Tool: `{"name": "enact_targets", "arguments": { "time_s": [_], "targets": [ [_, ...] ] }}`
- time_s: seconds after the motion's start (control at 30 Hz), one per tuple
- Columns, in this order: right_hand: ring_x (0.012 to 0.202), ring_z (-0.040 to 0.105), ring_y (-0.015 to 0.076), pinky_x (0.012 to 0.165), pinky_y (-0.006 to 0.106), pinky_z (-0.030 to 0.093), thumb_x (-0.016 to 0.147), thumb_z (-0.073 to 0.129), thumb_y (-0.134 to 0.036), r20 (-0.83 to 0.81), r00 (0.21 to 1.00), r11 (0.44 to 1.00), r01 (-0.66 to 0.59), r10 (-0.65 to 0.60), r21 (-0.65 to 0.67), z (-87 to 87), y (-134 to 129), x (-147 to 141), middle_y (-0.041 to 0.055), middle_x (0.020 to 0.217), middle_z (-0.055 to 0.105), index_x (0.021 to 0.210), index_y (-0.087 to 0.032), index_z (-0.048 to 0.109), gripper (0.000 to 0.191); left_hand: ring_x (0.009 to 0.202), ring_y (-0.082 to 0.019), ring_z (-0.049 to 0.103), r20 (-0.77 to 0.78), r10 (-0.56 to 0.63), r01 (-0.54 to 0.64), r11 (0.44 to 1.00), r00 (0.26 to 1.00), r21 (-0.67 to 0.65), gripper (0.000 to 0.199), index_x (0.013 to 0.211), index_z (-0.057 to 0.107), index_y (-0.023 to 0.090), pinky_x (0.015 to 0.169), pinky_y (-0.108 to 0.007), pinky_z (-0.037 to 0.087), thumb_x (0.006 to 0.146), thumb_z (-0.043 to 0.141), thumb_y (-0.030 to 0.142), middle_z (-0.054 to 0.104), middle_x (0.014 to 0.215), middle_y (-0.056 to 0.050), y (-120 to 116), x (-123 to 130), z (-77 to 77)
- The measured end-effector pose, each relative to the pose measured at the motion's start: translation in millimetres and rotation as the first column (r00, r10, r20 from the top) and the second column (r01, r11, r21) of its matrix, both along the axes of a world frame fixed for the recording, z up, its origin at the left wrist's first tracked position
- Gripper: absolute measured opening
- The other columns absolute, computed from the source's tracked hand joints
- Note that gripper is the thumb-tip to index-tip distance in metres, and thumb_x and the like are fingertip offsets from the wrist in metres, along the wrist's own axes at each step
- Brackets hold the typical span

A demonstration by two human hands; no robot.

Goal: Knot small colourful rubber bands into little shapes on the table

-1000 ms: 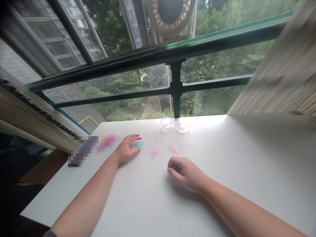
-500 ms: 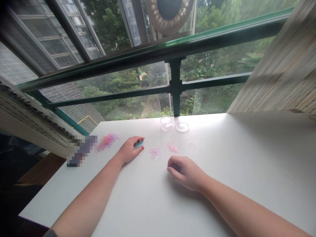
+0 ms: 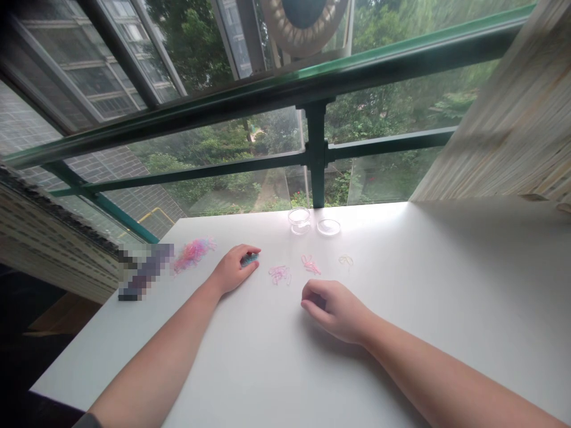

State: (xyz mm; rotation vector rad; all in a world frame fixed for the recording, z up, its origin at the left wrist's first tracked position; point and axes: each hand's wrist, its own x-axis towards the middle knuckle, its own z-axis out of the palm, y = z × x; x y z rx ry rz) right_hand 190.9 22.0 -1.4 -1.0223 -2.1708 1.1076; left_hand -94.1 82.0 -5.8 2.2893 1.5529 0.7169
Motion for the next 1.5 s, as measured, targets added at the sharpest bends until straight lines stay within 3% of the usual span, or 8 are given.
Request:
{"name": "enact_targets", "arguments": {
  "time_s": [0.47,0.67,0.83,1.2,1.5],
  "targets": [
    [0.056,0.038,0.0107,0.054,0.024,0.033,0.087,0.043,-0.025,0.055,0.998,1.000,0.005,-0.004,-0.005,-4.0,-0.3,1.2,-0.0023,0.062,0.046,0.074,-0.019,0.047,0.015,0.094,-0.019,0.056,0.018,0.007,-0.007,1.000,1.000,0.005,0.026,0.101,0.061,0.020,0.087,-0.034,0.045,0.076,0.056,0.023,0.063,0.099,-0.005,-2.5,2.9,2.3],
    [0.059,0.042,0.0121,0.055,0.025,0.036,0.087,0.043,-0.026,0.080,0.997,1.000,0.016,-0.017,0.013,2.3,-1.7,-0.3,-0.0006,0.065,0.050,0.074,-0.019,0.049,0.015,0.093,-0.020,0.056,0.038,0.022,-0.022,1.000,0.999,-0.002,0.026,0.101,0.062,0.020,0.088,-0.034,0.045,0.076,0.056,0.023,0.062,0.098,-0.006,-4.9,3.1,2.4],
    [0.059,0.045,0.0129,0.056,0.026,0.036,0.087,0.043,-0.027,0.072,0.997,0.999,0.005,-0.008,0.042,-2.2,0.0,0.6,0.0000,0.065,0.051,0.075,-0.019,0.049,0.016,0.095,-0.020,0.056,0.069,0.061,-0.060,0.998,0.996,-0.010,0.025,0.100,0.062,0.020,0.088,-0.035,0.046,0.076,0.056,0.022,0.063,0.100,-0.006,-6.6,3.2,2.5],
    [0.059,0.045,0.0130,0.056,0.026,0.036,0.089,0.041,-0.030,0.082,0.997,0.997,-0.012,0.006,0.071,-6.9,0.8,1.5,0.0000,0.066,0.052,0.076,-0.019,0.049,0.019,0.099,-0.020,0.057,0.107,0.295,-0.296,0.955,0.950,-0.003,0.034,0.108,0.059,0.017,0.088,-0.035,0.047,0.075,0.059,0.026,0.061,0.110,-0.008,-21.8,-12.3,-1.7],
    [0.059,0.046,0.0134,0.056,0.026,0.036,0.086,0.043,-0.028,0.076,0.997,0.996,-0.008,0.001,0.091,-5.4,1.1,-0.3,0.0001,0.065,0.053,0.075,-0.019,0.051,0.017,0.114,-0.028,0.049,-0.037,0.565,-0.563,0.825,0.824,0.054,0.041,0.109,0.057,0.012,0.102,-0.042,0.034,0.075,0.059,0.035,0.055,0.115,-0.015,-21.1,-40.4,-6.6]
  ]
}}
